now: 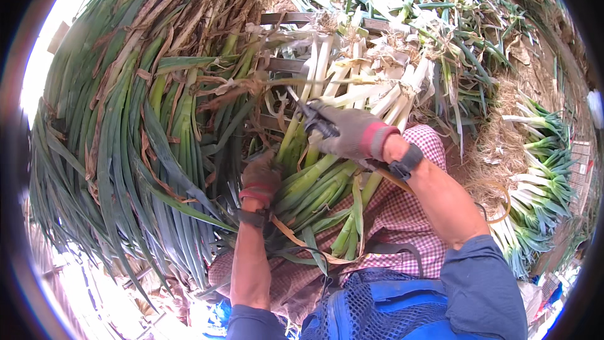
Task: The person processes scallions by pulling them from a large bundle, using a hand-held tool to trim the roots and outer leaves, and placing the cleaned scallions into a pile.
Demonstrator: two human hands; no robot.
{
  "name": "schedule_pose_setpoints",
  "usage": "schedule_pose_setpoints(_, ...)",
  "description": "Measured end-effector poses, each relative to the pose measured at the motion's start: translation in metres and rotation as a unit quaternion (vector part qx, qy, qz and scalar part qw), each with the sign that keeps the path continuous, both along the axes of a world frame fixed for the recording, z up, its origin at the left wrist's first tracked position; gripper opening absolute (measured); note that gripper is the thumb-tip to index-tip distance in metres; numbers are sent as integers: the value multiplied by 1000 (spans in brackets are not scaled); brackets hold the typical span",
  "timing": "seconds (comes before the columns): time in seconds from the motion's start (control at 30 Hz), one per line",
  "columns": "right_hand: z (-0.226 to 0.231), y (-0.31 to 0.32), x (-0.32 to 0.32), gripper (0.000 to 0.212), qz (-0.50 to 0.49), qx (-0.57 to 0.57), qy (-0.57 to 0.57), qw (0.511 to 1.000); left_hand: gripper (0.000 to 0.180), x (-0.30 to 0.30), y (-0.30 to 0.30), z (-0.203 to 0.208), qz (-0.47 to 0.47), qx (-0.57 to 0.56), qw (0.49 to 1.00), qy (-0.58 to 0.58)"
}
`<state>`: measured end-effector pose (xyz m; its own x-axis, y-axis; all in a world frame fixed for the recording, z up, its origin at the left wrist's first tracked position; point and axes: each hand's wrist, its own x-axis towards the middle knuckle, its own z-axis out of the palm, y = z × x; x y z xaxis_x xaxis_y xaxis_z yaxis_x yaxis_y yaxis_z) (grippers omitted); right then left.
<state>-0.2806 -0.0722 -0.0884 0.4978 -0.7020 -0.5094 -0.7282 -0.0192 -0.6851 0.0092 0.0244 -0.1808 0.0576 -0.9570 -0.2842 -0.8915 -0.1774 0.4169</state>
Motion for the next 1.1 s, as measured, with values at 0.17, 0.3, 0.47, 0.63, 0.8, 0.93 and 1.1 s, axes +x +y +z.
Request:
schedule_pose_setpoints(0.17,-30,-18,-48,81,-54,-56,71,994,45,-5,-13,-1,12,34,999,-25)
schedule_pose_setpoints(0.3,-23,-103,-101,46,-158,-159,31,974,49,-4,-15,-6,33,54,998,8)
schedule_pose_setpoints(0.47,35,-134,-156,47,-391,-203,107,891,49,-3,-16,-9,29,55,998,-15)
schedule_pose_setpoints(0.63,29,-15,-135,73,-88,-127,-61,986,51,-12,-37,0,29,79,996,-12)
schedule_pose_setpoints(0.8,31,56,-111,96,-25,23,-32,999,63,-40,-73,-13,-2,-1,1000,6)
schedule_pose_setpoints(0.93,25,68,-93,93,14,-30,11,999,70,-58,-90,-27,37,-4,998,52)
schedule_pose_setpoints(1.1,2,33,-89,91,-127,-155,55,978,62,-57,-91,-9,81,36,995,46)
